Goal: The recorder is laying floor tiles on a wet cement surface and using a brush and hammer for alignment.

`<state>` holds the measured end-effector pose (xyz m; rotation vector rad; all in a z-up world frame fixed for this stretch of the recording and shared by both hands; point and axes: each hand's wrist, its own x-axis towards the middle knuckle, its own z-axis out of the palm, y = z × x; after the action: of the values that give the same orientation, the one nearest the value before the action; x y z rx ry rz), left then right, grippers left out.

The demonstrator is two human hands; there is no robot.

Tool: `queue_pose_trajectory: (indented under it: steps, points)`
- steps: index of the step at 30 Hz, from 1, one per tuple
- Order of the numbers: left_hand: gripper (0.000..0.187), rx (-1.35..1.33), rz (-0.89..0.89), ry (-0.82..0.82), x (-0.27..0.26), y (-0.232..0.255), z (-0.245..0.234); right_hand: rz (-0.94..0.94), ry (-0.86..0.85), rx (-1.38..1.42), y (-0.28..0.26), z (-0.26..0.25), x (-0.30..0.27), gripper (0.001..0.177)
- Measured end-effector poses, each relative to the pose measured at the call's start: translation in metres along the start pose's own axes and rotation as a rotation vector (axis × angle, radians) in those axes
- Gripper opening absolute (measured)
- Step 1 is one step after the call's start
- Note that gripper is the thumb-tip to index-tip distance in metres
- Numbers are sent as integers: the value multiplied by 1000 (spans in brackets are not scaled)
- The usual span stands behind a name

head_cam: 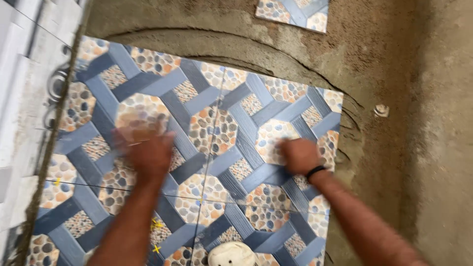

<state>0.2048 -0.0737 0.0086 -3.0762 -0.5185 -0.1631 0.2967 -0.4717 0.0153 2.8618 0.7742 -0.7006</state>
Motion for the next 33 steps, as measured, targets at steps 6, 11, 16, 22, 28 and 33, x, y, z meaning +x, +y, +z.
queue_pose_trajectory:
  steps: [6,11,16,22,28,33]
  points:
    - [56,-48,-162,-339,0,-49,-50,-300,48,860,-172,31,-47,35]
    - [50,-435,-303,-449,-21,-24,-24,-378,131,1224,-217,-17,-82,28]
    - [18,-1492,-696,-653,-75,63,-24,-360,651,986,-201,-49,-82,69]
    - [28,-1595,-668,-932,-89,121,-29,-97,206,1962,-112,-2,-58,43]
    - [73,-214,352,-587,-16,94,-64,-49,846,2072,-21,-41,-32,11]
    - [109,230,581,-885,18,95,-84,218,854,1907,2,-28,36,8]
